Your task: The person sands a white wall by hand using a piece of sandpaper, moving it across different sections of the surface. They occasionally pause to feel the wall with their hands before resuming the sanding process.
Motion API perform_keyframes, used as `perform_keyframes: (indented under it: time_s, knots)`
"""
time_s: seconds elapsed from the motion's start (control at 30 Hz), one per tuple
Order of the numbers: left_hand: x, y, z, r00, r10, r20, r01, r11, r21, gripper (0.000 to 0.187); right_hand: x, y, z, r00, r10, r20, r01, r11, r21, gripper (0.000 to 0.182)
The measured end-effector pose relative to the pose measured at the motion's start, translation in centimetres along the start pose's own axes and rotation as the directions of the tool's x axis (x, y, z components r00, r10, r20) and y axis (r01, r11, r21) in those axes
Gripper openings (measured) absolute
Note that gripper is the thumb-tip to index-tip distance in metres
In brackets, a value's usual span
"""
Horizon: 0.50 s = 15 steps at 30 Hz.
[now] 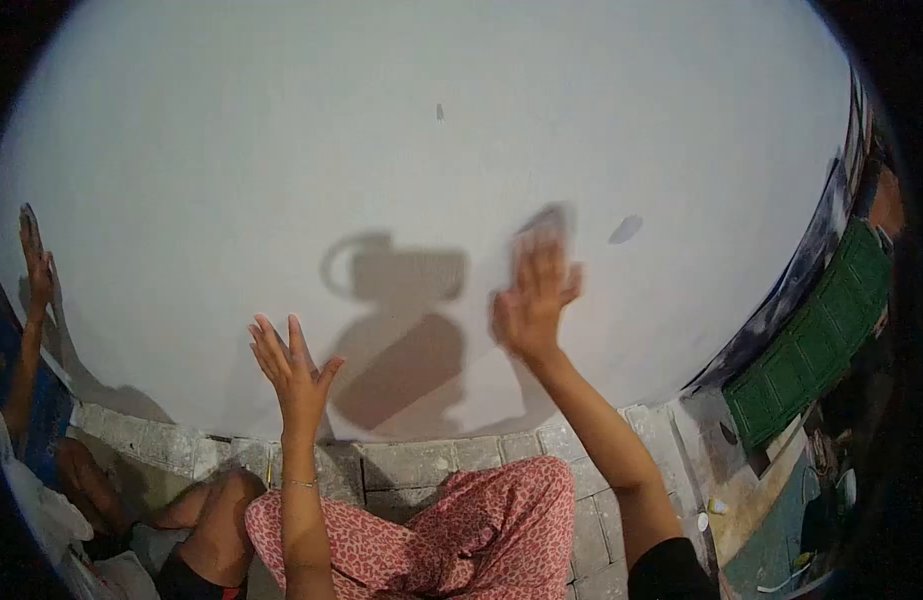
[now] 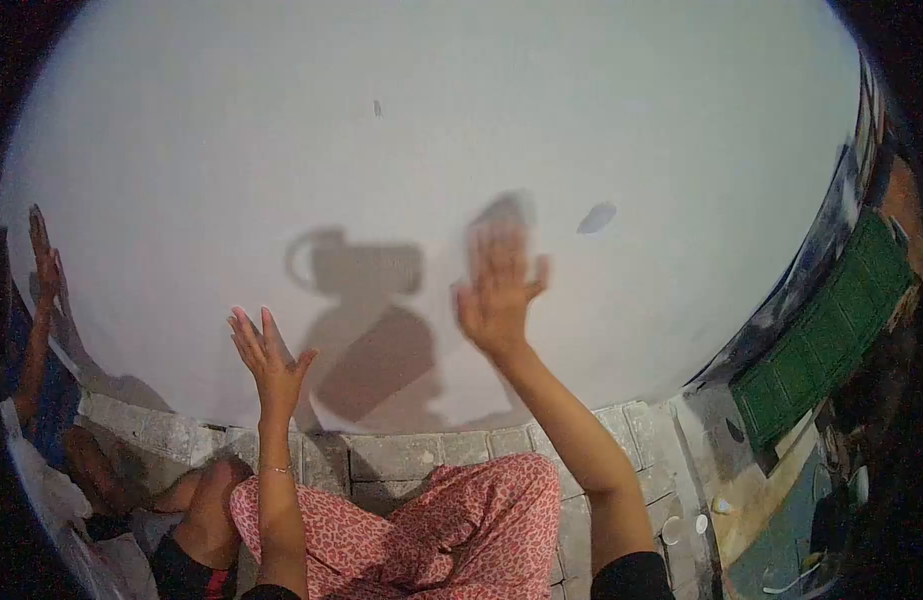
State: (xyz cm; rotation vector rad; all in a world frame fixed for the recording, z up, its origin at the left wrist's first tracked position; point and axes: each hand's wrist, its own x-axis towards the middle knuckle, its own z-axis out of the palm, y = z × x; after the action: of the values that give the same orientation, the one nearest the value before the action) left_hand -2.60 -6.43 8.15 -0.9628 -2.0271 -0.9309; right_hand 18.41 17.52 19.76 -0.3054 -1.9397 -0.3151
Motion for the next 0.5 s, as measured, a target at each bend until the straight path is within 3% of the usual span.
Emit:
perform_keyframes:
  time_s: [0.03, 0.07, 0.1, 0.17, 0.23, 0.27, 0.33, 0.43, 0.47, 0.5]
  knots:
    - [0.0, 0.0, 0.0, 1.000, -0.006, -0.005, 0.006, 1.000, -0.009, 0.095, -0.6, -1.0, -0.3, 0.956, -0.222, 0.193, 0.228, 0.974, -0.008, 0.055]
    - [0.0, 0.0, -0.1, 1.000, -0.003, -0.006, 0.003, 1.000, -0.006, 0.095, -1.2, -0.8, -0.4, 0.836, -0.426, 0.346, 0.452, 0.892, 0.008, 0.055]
    - [0.0, 0.1, -0.1, 1.000, -0.006, -0.001, 0.006, 1.000, -0.006, 0.097, -1.0, -0.2, -0.5, 0.836, -0.428, 0.343, 0.452, 0.892, 0.011, 0.055]
    - [0.0, 0.4, -0.3, 1.000, -0.023, 0.001, 0.023, 1.000, -0.003, 0.099, 0.6, 1.5, -0.7, 0.887, -0.423, 0.184, 0.448, 0.885, -0.124, 0.053]
    - [0.1, 0.9, -0.5, 0.998, -0.062, 0.028, 0.064, 0.996, -0.061, 0.094, 3.3, 2.9, -2.1, 0.986, -0.169, 0.002, 0.166, 0.968, -0.189, 0.051]
    - [0.2, 1.1, -0.4, 0.997, -0.066, 0.029, 0.068, 0.996, -0.063, 0.094, 4.4, 2.8, -2.5, 0.990, -0.029, -0.139, 0.015, 0.995, -0.100, 0.051]
    - [0.3, 1.5, -0.3, 0.998, -0.065, -0.019, 0.063, 0.992, -0.105, 0.084, 5.9, 2.4, -2.4, 0.907, 0.242, -0.344, -0.211, 0.969, 0.127, 0.052]
    - [0.4, 1.9, -0.5, 0.995, -0.101, -0.022, 0.096, 0.984, -0.147, 0.080, 5.0, -1.5, -0.7, 0.916, 0.269, -0.298, -0.229, 0.960, 0.163, 0.053]
    - [0.5, 2.1, -0.7, 0.995, -0.099, -0.020, 0.095, 0.984, -0.147, 0.080, 3.3, -2.3, 0.3, 0.968, 0.193, -0.160, -0.177, 0.978, 0.110, 0.055]
    - [0.6, 2.4, -1.0, 0.998, -0.067, -0.002, 0.066, 0.982, -0.175, 0.078, 2.6, -3.6, 0.6, 0.998, -0.004, -0.058, 0.005, 1.000, 0.017, 0.057]
